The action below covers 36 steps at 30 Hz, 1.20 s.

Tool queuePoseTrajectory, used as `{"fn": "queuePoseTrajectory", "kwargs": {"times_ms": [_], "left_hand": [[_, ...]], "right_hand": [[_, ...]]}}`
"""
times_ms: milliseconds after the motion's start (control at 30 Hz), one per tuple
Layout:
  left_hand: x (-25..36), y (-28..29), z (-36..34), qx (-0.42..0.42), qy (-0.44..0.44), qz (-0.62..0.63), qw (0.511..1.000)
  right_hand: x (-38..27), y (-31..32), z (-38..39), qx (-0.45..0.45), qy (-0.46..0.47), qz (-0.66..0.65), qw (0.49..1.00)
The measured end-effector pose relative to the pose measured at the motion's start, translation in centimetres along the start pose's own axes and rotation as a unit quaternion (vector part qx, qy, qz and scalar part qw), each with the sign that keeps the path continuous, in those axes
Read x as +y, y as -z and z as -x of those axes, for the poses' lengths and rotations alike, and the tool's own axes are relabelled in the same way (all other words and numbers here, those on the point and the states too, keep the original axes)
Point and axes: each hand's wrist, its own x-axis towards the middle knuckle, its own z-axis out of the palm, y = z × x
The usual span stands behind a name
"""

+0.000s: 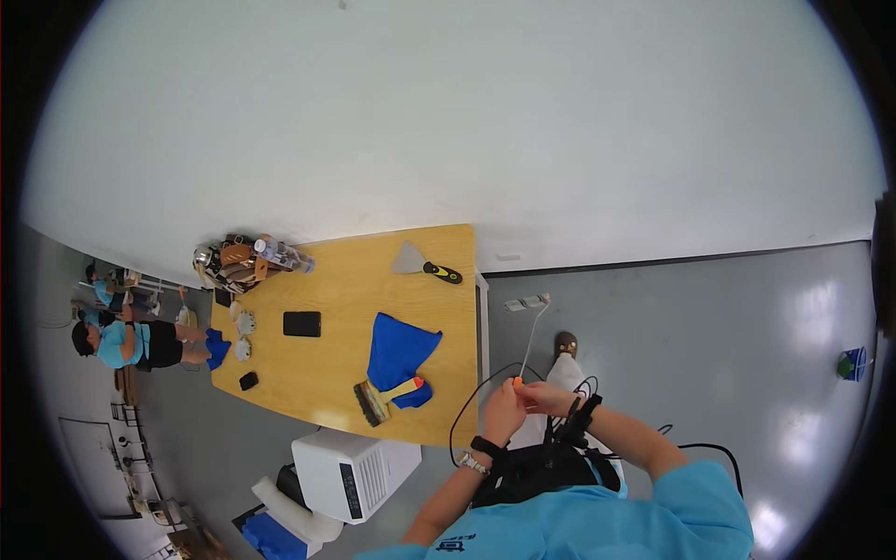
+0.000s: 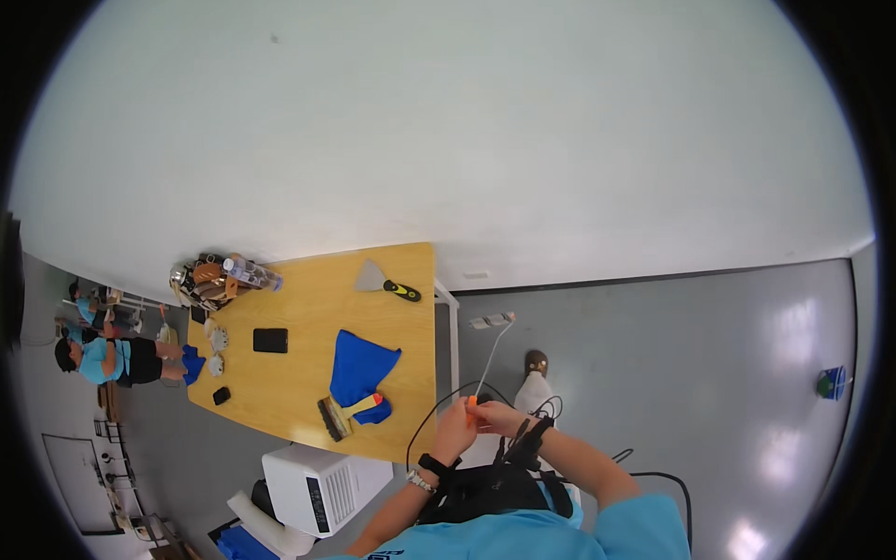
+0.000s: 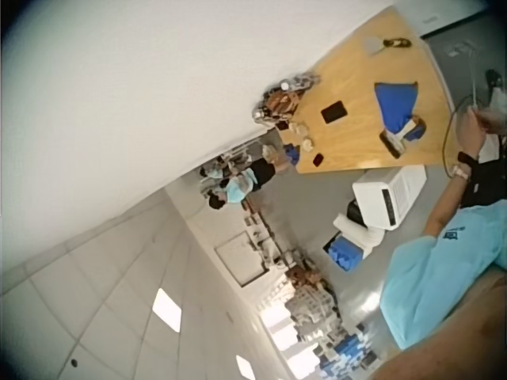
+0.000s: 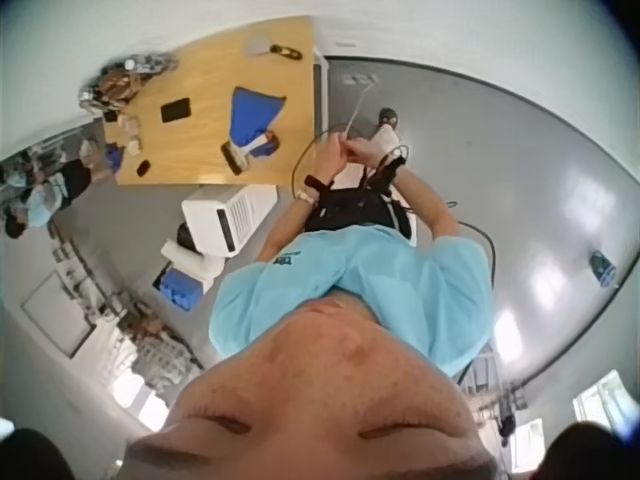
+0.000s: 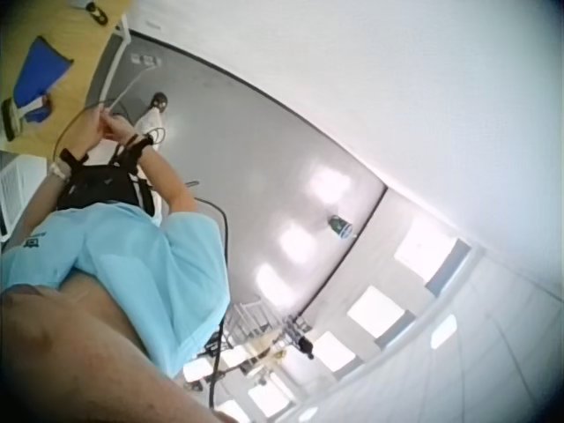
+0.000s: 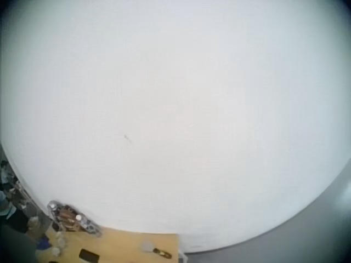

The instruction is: Painting a white wall using a paint roller.

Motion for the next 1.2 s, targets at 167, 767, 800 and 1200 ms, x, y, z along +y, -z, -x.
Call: {"fn": "queuePoseTrajectory", "kwargs": {"times_ms": [167,767,800,1200], "left_hand": [[-1.7,-2.8,-1.3,-0.012,-0.004,0.049,0.999],[-6.8,-19.1,0.3,-0.039,0.376,0.393,0.838],[-7.2,-20.2,0.8,-0.038,0.383,0.4,0.832],[-10.0,-28.3,6.3,0.148,0.603,0.509,0.596]], "right_hand": [[1.2,2.0,-2.9,0.07,-0.011,-0.047,0.996],[-4.7,19.0,-22.6,0.295,-0.122,-0.212,0.924],[-4.6,19.8,-23.4,0.297,-0.123,-0.132,0.938],[-8.0,20.9,-33.2,0.293,-0.068,0.052,0.952]]}}
